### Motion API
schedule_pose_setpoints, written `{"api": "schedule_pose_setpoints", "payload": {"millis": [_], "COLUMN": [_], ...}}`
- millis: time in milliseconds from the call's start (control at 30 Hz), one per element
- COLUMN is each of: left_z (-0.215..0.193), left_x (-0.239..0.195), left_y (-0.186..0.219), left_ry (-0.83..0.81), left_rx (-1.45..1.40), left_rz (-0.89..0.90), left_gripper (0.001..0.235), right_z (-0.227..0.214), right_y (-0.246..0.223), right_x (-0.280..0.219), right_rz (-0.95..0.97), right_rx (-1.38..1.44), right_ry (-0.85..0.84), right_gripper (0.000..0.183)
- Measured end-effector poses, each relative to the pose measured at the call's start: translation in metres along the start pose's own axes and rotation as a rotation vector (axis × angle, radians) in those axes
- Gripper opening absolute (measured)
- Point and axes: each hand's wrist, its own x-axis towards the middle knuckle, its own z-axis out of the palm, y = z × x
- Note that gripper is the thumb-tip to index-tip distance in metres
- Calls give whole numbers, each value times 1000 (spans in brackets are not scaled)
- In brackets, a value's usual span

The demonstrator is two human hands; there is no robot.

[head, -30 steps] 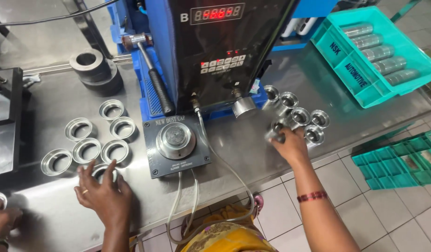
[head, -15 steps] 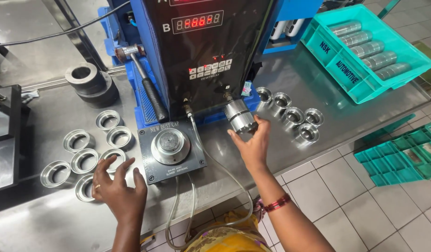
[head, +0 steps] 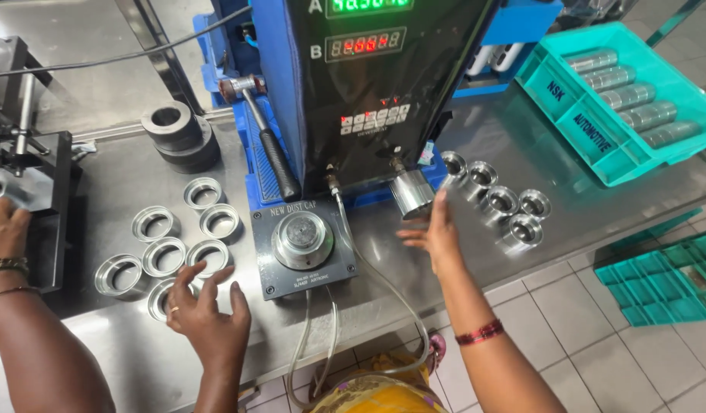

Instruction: Testing and sorting metal caps using an industrial press machine and storage crates.

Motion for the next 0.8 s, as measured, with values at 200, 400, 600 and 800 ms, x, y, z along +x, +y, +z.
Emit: {"api": "schedule_pose_setpoints", "payload": {"millis": [200,400,600,800], "left_z": [8,6,27,43], "left_x": [12,31,50,62], "left_y": [33,70,97,96], "left_ry": [-43,-143,-253,-325], "left_rx": [-125,-468,-423,-319], "left_rz": [38,36,180,201], "left_gripper": [26,37,84,91], "right_z": [11,-5,-20,-34], "right_y": [-2,-25,-13,-31], "right_x": [0,11,18,-31], "right_rz": [-523,145,84,194], "right_rx": [-391,42,-9,278], "right_ry": [122,-116,-171,-452], "right_gripper": [73,74,62,52]}}
